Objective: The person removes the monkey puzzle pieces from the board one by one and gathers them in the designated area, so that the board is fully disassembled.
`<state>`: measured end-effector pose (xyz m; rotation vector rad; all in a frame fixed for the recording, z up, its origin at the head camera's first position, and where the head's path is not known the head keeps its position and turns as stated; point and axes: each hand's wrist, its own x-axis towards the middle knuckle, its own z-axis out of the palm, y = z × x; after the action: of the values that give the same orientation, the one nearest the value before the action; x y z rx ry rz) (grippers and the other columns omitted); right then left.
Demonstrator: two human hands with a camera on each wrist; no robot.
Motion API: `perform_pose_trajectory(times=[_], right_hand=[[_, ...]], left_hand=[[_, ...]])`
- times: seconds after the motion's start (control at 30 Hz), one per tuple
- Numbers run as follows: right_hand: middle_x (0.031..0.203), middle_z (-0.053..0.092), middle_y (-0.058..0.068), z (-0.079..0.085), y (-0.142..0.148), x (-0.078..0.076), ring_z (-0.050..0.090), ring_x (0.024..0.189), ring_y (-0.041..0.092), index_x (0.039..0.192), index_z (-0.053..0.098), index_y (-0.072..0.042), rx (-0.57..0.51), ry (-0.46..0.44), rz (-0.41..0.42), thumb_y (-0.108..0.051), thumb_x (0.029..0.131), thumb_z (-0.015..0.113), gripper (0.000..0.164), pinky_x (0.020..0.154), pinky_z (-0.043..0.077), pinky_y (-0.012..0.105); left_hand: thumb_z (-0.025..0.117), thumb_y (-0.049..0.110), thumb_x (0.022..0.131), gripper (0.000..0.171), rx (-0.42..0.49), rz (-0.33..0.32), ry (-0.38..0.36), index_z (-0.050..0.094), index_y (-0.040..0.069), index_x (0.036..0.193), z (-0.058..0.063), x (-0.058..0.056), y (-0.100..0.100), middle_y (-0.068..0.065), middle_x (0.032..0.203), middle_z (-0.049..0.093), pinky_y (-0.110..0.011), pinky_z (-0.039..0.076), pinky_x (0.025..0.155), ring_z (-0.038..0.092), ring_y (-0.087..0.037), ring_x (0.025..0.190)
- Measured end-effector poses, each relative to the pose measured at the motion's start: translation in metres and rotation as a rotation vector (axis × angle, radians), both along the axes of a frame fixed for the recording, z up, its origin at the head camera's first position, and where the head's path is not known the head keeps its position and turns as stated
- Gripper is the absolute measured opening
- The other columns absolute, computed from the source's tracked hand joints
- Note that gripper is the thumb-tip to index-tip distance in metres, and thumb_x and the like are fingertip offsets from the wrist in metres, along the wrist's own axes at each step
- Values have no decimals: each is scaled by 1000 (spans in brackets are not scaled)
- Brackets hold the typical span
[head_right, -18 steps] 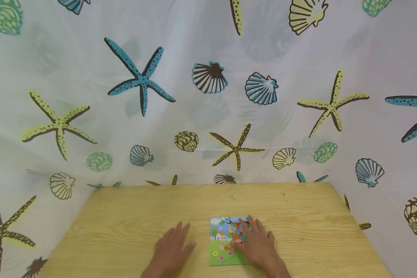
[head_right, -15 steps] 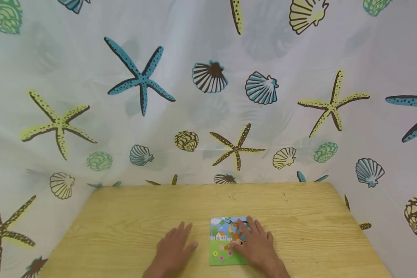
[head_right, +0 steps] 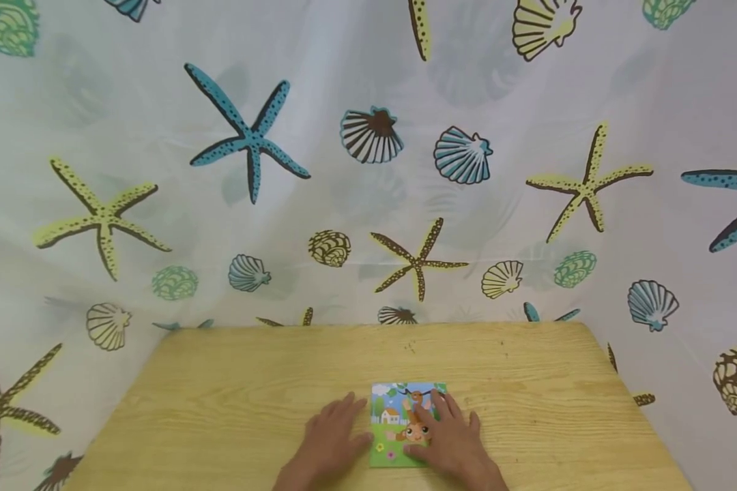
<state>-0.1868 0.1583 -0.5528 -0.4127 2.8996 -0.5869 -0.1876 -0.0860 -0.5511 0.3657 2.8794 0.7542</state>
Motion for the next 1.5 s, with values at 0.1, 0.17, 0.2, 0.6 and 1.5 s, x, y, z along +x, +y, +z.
perform_pose_trajectory(times=[0.1, 0.17, 0.2, 0.6, 1.5], right_hand=[[158, 28, 12, -1, 1, -1, 23, 146, 40, 143, 47, -22, 6, 3, 4, -65, 83, 61, 75, 99, 20, 80], [158, 28, 12, -2, 1, -2, 24, 145, 40, 143, 47, -23, 13, 6, 5, -65, 83, 60, 75, 99, 20, 80], [158, 28, 12, -2, 1, -3, 24, 145, 40, 143, 47, -23, 18, 8, 4, -66, 82, 60, 76, 99, 21, 80], [158, 28, 11, -3, -1, 0, 26, 145, 38, 142, 49, -23, 66, -10, 10, -69, 81, 59, 77, 97, 26, 78], [159, 25, 11, -7, 5, -6, 24, 145, 39, 141, 48, -24, 21, -18, 16, -68, 81, 60, 76, 98, 22, 80]], left_hand=[[59, 49, 91, 63, -30, -15, 8, 43, 20, 144, 1, -5, 7, -9, 154, 36, -70, 26, 104, 36, -37, 138], [59, 51, 91, 64, -62, -17, 12, 43, 21, 145, 0, -8, 12, -8, 155, 36, -68, 27, 105, 35, -36, 139], [58, 51, 91, 64, -74, -15, 11, 42, 21, 145, -1, -10, 14, -7, 155, 36, -68, 26, 106, 35, -35, 139], [59, 47, 91, 59, -151, 16, -7, 47, 17, 141, 1, -24, 32, -6, 152, 40, -65, 29, 105, 36, -32, 138], [89, 41, 64, 59, -63, 204, -19, 60, 8, 105, 5, -53, 58, -12, 110, 50, -56, 37, 93, 43, -31, 108]])
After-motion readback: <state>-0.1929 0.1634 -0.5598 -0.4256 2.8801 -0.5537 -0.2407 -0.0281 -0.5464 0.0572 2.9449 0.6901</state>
